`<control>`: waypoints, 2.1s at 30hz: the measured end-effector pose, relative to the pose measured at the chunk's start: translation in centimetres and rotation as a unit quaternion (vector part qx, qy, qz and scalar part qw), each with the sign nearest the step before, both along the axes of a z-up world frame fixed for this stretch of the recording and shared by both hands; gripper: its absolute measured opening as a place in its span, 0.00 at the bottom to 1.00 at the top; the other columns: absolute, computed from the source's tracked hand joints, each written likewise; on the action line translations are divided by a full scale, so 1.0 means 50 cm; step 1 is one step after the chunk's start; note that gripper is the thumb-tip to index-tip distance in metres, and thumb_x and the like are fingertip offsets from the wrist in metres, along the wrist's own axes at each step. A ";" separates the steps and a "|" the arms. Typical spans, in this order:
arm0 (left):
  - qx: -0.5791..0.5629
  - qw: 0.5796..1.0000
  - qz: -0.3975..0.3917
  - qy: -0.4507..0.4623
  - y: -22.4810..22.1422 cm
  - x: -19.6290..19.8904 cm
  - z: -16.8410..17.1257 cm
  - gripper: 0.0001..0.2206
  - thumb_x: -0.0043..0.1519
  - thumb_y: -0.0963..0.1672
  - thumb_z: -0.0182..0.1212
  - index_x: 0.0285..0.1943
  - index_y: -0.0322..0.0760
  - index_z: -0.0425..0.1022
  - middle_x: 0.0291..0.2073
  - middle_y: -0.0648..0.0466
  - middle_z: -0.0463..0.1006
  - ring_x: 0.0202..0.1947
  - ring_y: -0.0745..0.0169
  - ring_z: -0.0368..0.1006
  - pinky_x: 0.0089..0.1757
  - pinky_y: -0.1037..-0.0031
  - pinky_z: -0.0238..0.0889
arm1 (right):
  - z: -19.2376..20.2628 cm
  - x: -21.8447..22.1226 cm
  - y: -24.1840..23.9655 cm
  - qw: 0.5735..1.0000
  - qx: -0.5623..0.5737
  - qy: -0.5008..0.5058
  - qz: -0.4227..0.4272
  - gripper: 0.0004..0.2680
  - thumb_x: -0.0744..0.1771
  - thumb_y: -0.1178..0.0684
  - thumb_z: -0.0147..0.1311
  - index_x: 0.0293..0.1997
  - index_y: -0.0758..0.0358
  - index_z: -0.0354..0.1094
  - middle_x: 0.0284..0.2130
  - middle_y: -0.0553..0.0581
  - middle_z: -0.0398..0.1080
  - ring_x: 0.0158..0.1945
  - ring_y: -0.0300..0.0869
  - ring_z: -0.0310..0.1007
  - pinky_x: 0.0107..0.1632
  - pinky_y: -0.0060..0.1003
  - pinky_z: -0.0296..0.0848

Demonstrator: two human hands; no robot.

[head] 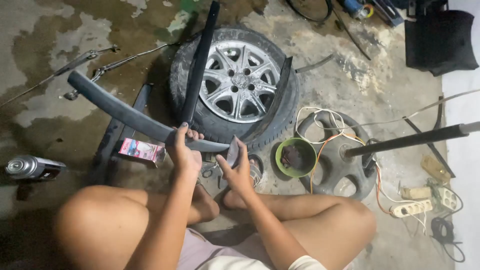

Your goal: The person sits on the floor and scrapes the surface of a curved tire tread using a metal tool. They hold the tire piece with their left hand and repeatedly scrape it with the tool in their right hand.

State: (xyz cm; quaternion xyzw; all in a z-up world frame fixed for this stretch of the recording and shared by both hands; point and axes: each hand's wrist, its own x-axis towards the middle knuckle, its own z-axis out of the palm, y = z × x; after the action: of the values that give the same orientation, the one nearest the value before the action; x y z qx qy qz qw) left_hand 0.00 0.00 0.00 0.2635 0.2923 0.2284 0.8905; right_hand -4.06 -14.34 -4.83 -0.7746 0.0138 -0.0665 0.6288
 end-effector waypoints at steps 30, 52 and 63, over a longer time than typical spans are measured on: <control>0.215 0.960 -0.044 -0.172 -0.163 -0.024 0.136 0.07 0.66 0.42 0.64 0.42 0.30 0.77 0.35 0.49 0.80 0.40 0.55 0.82 0.45 0.58 0.81 | 0.149 0.010 -0.150 0.997 -0.038 -0.058 0.039 0.11 0.61 0.55 0.70 0.39 0.62 0.69 0.27 0.60 0.72 0.31 0.45 0.69 0.34 0.40 0.67; 0.152 0.986 -0.060 -0.036 -0.272 0.023 0.213 0.21 0.69 0.52 0.57 0.26 0.37 0.66 0.12 0.58 0.59 0.12 0.66 0.62 0.27 0.66 0.71 | 0.285 -0.060 -0.218 0.996 0.031 0.037 0.072 0.18 0.71 0.53 0.45 0.72 0.54 0.58 0.65 0.74 0.62 0.71 0.60 0.55 0.70 0.56 0.56; 0.217 0.968 -0.119 -0.045 -0.278 0.019 0.145 0.22 0.67 0.50 0.62 0.23 0.33 0.68 0.10 0.55 0.61 0.11 0.65 0.63 0.27 0.66 0.72 | 0.219 -0.035 -0.191 0.993 0.087 0.063 -0.054 0.13 0.66 0.52 0.61 0.56 0.60 0.71 0.47 0.65 0.76 0.50 0.49 0.75 0.54 0.47 0.73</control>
State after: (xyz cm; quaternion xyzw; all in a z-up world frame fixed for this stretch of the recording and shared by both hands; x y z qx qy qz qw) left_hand 0.97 -13.92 7.26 0.4725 0.1616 0.1907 0.8451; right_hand -5.82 -23.90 6.12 -0.7180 0.1009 -0.0496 0.6869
